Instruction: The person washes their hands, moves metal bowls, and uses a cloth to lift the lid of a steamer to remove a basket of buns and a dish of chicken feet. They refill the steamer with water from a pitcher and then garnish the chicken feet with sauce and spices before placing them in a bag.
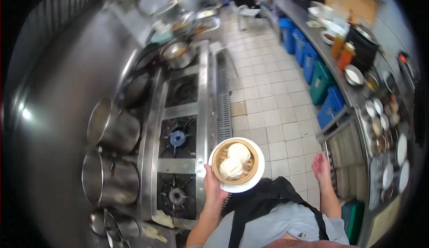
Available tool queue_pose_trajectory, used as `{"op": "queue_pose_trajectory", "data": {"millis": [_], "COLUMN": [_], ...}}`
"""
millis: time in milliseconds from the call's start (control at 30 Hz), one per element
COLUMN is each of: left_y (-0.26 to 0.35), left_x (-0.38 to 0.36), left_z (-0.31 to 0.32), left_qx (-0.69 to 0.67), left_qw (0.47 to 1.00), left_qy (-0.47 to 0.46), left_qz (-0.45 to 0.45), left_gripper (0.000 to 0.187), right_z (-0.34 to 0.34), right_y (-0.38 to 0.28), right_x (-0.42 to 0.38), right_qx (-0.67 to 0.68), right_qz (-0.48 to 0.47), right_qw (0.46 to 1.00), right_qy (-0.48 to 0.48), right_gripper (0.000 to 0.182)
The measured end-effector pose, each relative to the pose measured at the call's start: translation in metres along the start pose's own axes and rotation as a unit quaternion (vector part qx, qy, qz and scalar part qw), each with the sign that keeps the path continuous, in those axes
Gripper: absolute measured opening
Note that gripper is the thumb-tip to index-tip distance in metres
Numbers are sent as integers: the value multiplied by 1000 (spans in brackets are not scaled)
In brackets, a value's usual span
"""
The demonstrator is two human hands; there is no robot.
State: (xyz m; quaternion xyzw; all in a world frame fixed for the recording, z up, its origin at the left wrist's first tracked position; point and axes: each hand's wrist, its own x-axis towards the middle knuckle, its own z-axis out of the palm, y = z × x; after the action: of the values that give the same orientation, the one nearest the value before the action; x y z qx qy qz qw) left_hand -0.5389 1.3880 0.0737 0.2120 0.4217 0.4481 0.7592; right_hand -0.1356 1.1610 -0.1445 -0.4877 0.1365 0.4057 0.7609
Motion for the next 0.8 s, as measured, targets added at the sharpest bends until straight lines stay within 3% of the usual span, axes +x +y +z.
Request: {"op": "queue_pose_trajectory", "data": {"millis": [100,233,300,367,433,500,567,700,800], "left_y": [0,-1,-8,-1,12,32,49,56,60], "left_x": [32,119,174,227,273,322,375,459,527], "left_z": [22,36,49,94,145,179,208,299,339], "left_qx": [-44,-104,-103,-85,-80,-57,-51,-27,-11], "left_qw": [999,994,994,996,997,998,995,986,985], "left_qy": [19,19,30,12,12,-10,-69,-140,-139], "left_qz": [24,25,8,-10,-18,-38,-57,-86,-106], "left_gripper": [66,65,65,64,63,63,62,63,62], "right_z": [118,242,264,268,271,284,294,287,280], "right_y": [-60,-63,-65,-77,-99,-128,-156,-196,-170], "right_x": [59,115,145,179,203,220,236,263,290], "right_qx": [-68,-152,-182,-293,-346,-385,-354,-161,-74], "right_qz": [-17,-47,-53,-5,34,3,-46,-102,-81], "right_qw": [996,979,974,944,931,920,934,977,983], "right_qy": [-48,-127,-125,-151,-107,-72,-16,97,145], "right_gripper": [31,33,34,36,36,35,34,28,28]}}
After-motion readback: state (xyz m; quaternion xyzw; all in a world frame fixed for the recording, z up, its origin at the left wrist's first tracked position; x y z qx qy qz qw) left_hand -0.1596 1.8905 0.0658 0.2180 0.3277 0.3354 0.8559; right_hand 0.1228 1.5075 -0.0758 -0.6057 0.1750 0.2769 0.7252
